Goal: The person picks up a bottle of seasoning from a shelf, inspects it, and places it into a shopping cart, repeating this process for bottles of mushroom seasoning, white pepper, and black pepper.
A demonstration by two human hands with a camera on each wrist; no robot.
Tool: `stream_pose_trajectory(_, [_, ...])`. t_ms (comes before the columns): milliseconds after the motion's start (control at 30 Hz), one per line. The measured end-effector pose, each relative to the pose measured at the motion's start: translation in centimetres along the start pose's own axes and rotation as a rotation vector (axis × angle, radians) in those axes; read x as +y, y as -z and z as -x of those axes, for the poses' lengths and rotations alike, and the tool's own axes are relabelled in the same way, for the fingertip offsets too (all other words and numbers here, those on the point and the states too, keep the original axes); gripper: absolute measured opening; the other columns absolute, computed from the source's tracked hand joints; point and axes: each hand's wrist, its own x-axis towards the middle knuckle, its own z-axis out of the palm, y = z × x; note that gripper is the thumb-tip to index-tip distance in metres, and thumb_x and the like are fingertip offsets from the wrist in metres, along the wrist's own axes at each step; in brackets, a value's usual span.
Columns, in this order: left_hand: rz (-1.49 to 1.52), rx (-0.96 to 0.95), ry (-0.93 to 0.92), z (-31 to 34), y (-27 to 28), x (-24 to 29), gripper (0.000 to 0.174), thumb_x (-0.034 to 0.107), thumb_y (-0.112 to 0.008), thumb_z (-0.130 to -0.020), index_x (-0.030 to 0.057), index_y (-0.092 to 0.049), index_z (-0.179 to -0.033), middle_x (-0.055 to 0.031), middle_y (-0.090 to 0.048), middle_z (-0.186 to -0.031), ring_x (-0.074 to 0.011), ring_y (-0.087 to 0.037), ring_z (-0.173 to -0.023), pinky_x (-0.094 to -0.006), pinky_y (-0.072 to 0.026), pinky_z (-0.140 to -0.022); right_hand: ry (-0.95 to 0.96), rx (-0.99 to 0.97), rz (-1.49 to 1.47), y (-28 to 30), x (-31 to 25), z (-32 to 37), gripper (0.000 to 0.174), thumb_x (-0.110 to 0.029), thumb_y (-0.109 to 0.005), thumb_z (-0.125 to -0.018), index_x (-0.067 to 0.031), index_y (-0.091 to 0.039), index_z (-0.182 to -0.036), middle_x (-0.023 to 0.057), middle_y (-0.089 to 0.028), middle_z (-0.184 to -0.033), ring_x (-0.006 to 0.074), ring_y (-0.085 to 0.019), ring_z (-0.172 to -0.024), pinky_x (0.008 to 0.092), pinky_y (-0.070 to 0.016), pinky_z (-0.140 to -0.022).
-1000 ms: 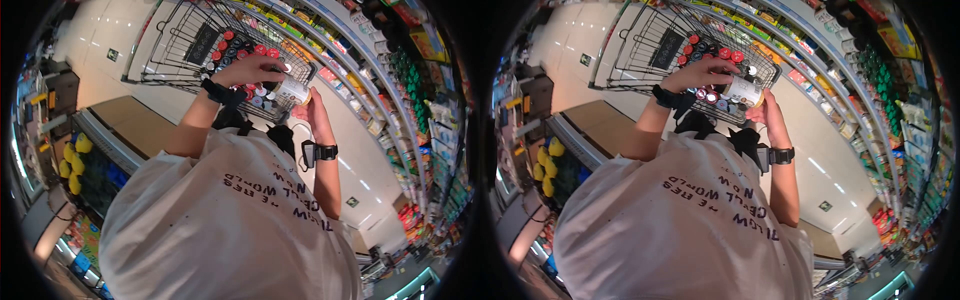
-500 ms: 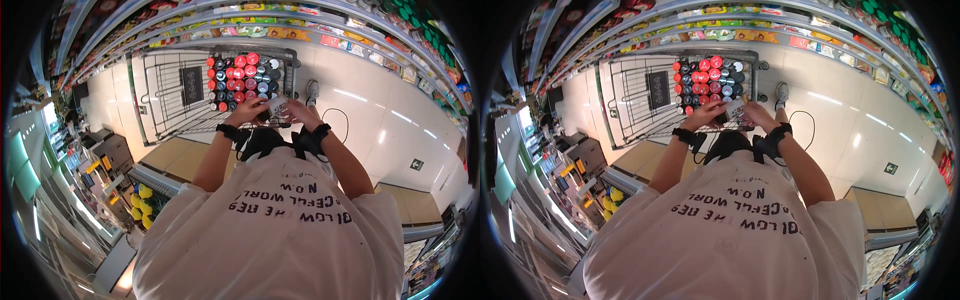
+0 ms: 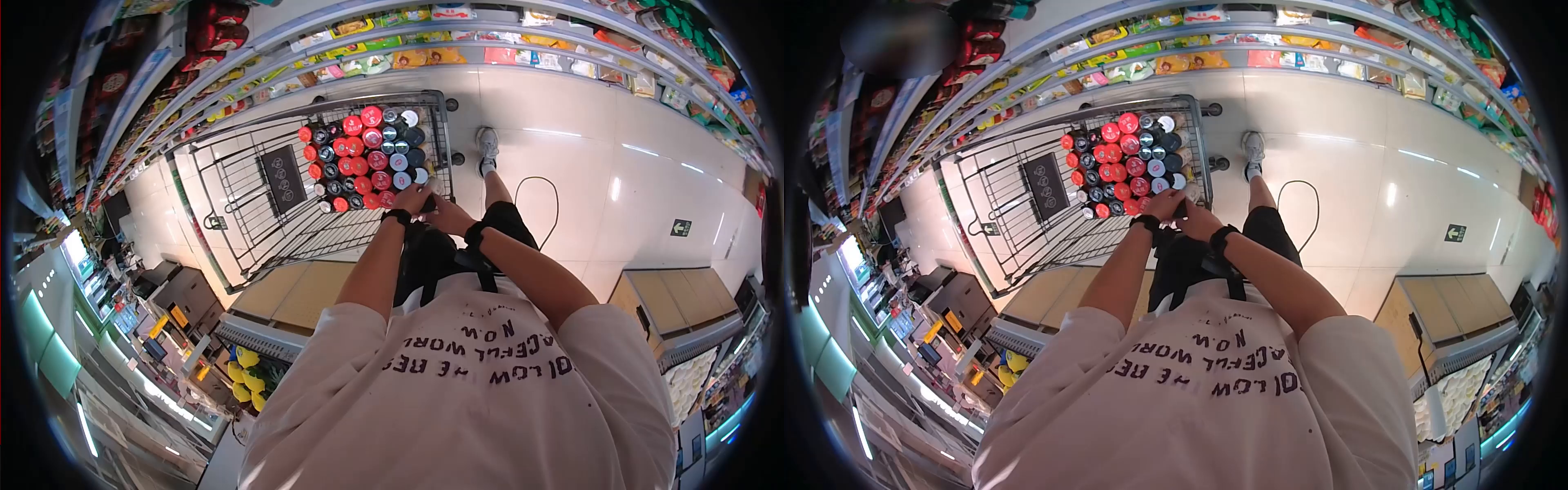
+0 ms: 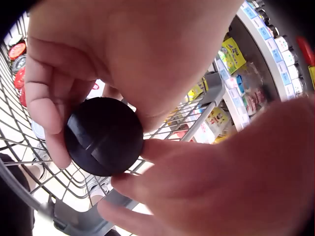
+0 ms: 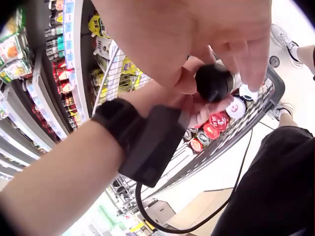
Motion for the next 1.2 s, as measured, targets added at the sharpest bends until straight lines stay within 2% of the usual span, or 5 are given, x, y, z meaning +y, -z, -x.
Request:
stream_pose_trajectory(233, [0.063,-0.053,0.034,-0.6,0.4,2.6,0.068,0.059,-0.045,-0.088,0.008,-0.055,-0.131,-0.0192,-0.065,-0.116,-0.0346,-0.064,-0.104,-0.039,-0.0502,-0.09,-0.138,0.268,-0.066,-3.8,2.4,-2.7,0.071,-0.03,-0.061,-0.088,0.003,-0.024,-0.139,0.0319,-0.061,-0.109,0.0484,-0.057,-0.106,0.0504,-0.0466,-0.088])
stream_pose_trajectory(500, [-0.132,-0.116,-0.211,-9.8,-5.2,-5.5,0.056,0.049,-0.053,-0.089,0.0067,-0.058,-0.125,-0.0149,-0.066,-0.11,-0.0243,-0.065,-0.1,-0.038,-0.0545,-0.071,-0.355,0.252,-0.105,-5.4,3.5,-4.3,0.075,-0.027,-0.061,-0.087,0.0051,-0.02,-0.14,0.0332,-0.06,-0.109,0.0483,-0.058,-0.105,0.0489,-0.0467,-0.088])
stream_pose_trajectory(833, [0.41,-0.476,-0.046,-12.9,-6.8,-6.1,0.057,0.046,-0.059,-0.089,0.0071,-0.05,-0.129,-0.0082,-0.06,-0.116,-0.0189,-0.059,-0.1,-0.0343,-0.0505,-0.08,-0.438,0.403,-0.095,-6.5,4.9,-5.9,0.076,-0.03,-0.058,-0.086,0.0093,-0.022,-0.139,0.0359,-0.053,-0.122,0.0483,-0.051,-0.116,0.0472,-0.0424,-0.098])
stream_pose_trajectory(933, [0.253,-0.315,-0.134,-13.0,-7.5,-5.2,0.054,0.049,-0.054,-0.09,0.006,-0.056,-0.123,-0.0173,-0.064,-0.109,-0.0294,-0.065,-0.092,-0.0376,-0.0533,-0.07,-0.409,0.355,-0.073,-6.2,5.1,-5.8,0.057,-0.024,-0.05,-0.089,0.0119,-0.032,-0.128,0.0408,-0.052,-0.115,0.0516,-0.055,-0.107,0.0517,-0.0444,-0.094])
stream_pose_trajectory(1200, [-0.063,-0.004,-0.199,-10.7,-5.9,-2.6,0.052,0.055,-0.05,-0.09,0.0148,-0.062,-0.121,-0.0174,-0.067,-0.112,-0.0382,-0.061,-0.107,-0.0432,-0.0476,-0.091,-0.183,0.436,0.143,-7.0,5.5,-5.8,0.033,-0.02,-0.043,-0.092,0.0065,-0.052,-0.108,0.0282,-0.059,-0.106,0.047,-0.057,-0.101,0.0503,-0.0462,-0.091])
